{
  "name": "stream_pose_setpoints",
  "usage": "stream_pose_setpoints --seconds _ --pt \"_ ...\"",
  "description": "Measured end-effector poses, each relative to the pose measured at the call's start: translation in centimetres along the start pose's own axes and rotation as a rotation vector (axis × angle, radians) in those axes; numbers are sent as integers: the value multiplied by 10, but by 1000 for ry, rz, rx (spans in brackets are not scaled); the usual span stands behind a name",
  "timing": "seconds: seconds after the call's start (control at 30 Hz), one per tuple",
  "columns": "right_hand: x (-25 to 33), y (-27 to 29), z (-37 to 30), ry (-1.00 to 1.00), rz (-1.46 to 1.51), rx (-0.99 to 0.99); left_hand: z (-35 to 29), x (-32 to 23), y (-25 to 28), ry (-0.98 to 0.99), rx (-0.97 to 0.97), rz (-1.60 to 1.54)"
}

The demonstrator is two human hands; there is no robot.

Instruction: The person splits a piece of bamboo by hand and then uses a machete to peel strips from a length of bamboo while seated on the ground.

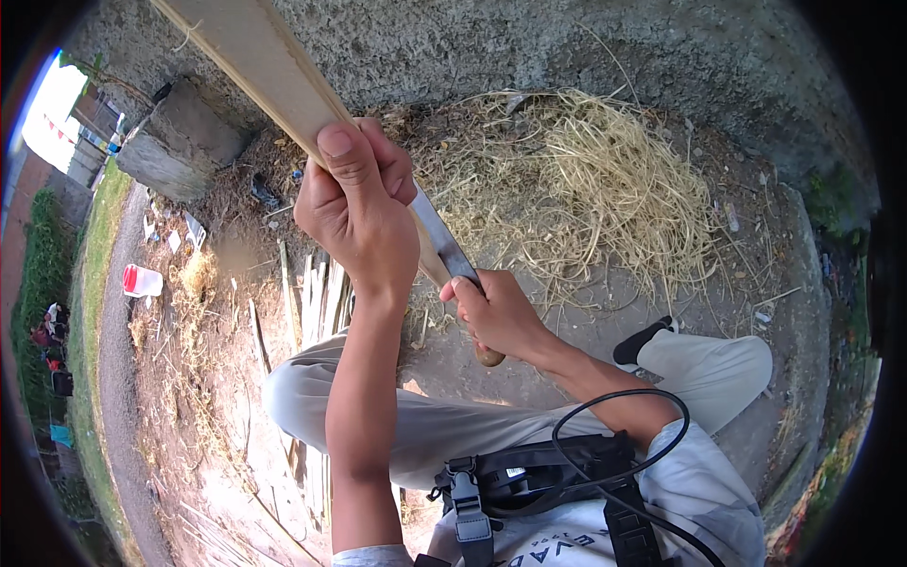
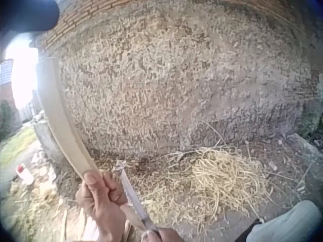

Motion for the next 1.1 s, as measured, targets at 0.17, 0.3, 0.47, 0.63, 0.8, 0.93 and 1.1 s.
stream_pose_setpoints --seconds 0.17,0.3,0.47,0.63,0.8,0.93,1.1 --pt "-9 6 -2 293 -300 -204 8 0 7 -33 -17 12" --pt "-4 -1 1 131 -318 -98 13 5 11 -23 31 53" --pt "-10 -1 -11 267 -262 -210 4 -2 7 -34 47 37" --pt "-32 8 9 86 -336 -113 7 6 13 -62 -39 86" --pt "-31 6 4 243 -284 -237 9 1 -1 -70 21 2" --pt "-77 10 22 69 -377 -160 8 7 8 -47 21 22" --pt "-32 1 7 144 -218 -125 9 4 5 -38 38 15"
Point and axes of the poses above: each hand's wrist, its own z-axis towards the middle knuckle, its own y-axis out of the back of the hand, x = y × z, the point moved 9 cm from there along z, towards the middle knuckle, and after that the axes turned 4 degrees about -x, right-handed, at the moved point
